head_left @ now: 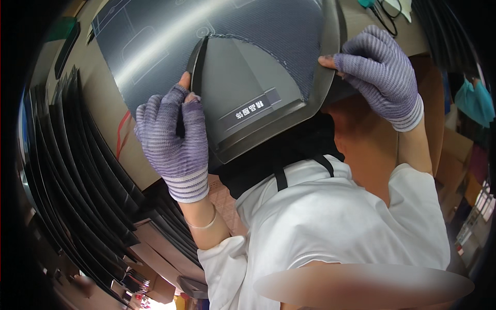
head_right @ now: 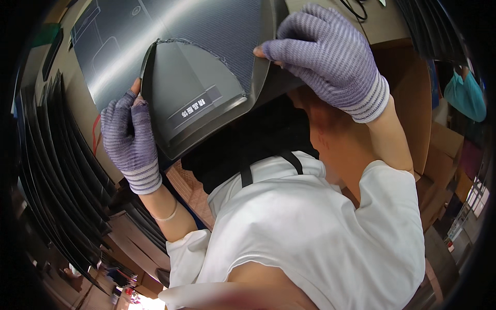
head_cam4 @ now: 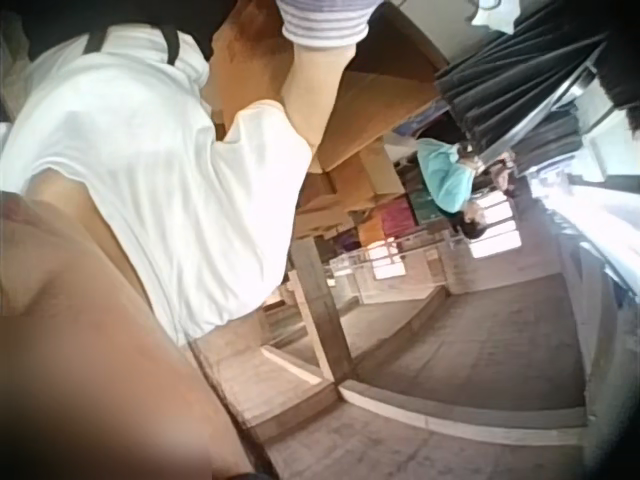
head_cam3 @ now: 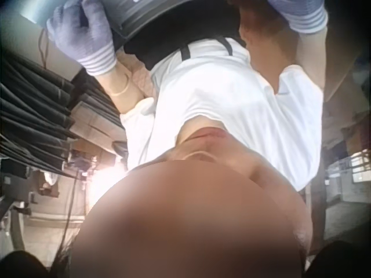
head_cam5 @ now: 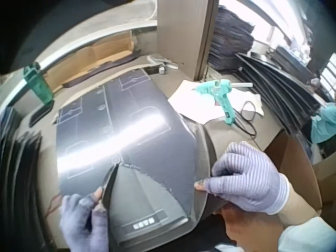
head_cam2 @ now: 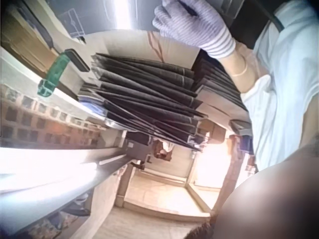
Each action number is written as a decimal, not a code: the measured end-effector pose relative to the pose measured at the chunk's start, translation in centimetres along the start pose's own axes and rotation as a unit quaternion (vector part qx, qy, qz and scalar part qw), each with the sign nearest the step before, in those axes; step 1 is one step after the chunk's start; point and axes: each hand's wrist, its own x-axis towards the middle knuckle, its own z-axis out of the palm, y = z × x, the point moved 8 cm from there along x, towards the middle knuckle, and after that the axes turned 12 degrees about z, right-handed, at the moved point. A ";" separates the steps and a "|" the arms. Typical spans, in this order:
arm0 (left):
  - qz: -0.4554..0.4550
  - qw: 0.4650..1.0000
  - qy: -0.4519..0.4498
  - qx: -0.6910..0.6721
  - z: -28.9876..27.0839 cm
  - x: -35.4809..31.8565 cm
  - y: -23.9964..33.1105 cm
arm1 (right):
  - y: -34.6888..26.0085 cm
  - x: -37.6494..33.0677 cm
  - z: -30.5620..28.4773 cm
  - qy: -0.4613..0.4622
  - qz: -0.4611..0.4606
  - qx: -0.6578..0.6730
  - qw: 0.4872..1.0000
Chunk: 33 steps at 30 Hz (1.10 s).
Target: Applying hot glue to paper templates to assemble packaging components.
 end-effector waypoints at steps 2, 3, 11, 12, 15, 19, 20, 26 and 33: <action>-0.004 1.000 0.002 0.006 0.2 0.0 0.0 | -0.6 2.0 -0.1 -0.025 0.030 0.066 0.997; -0.001 1.000 0.010 0.000 0.1 0.0 0.0 | -1.3 2.8 -0.3 -0.031 0.002 0.041 0.999; -0.004 1.000 0.003 -0.002 -0.2 0.1 0.3 | -1.0 2.5 2.9 0.066 0.207 0.146 0.965; -0.008 1.000 -0.001 -0.003 0.0 0.1 0.3 | -1.1 2.6 3.1 0.066 0.205 0.151 0.965; -0.021 1.000 -0.006 0.001 0.0 -0.1 0.2 | -2.3 3.2 3.5 0.042 0.188 0.102 0.976; -0.025 1.000 -0.009 0.000 0.0 -0.1 0.1 | -2.7 3.5 3.5 0.055 0.155 0.104 0.981; -0.017 1.000 -0.006 0.000 0.0 -0.1 0.1 | -2.8 3.5 3.5 0.053 0.145 0.097 0.983; -0.014 1.000 0.017 0.010 -0.1 -0.2 0.2 | -3.6 4.1 3.4 0.040 0.128 0.061 0.989; -0.020 0.999 0.024 0.014 -0.1 -0.1 0.5 | -3.5 5.1 3.8 -0.024 0.104 0.012 0.994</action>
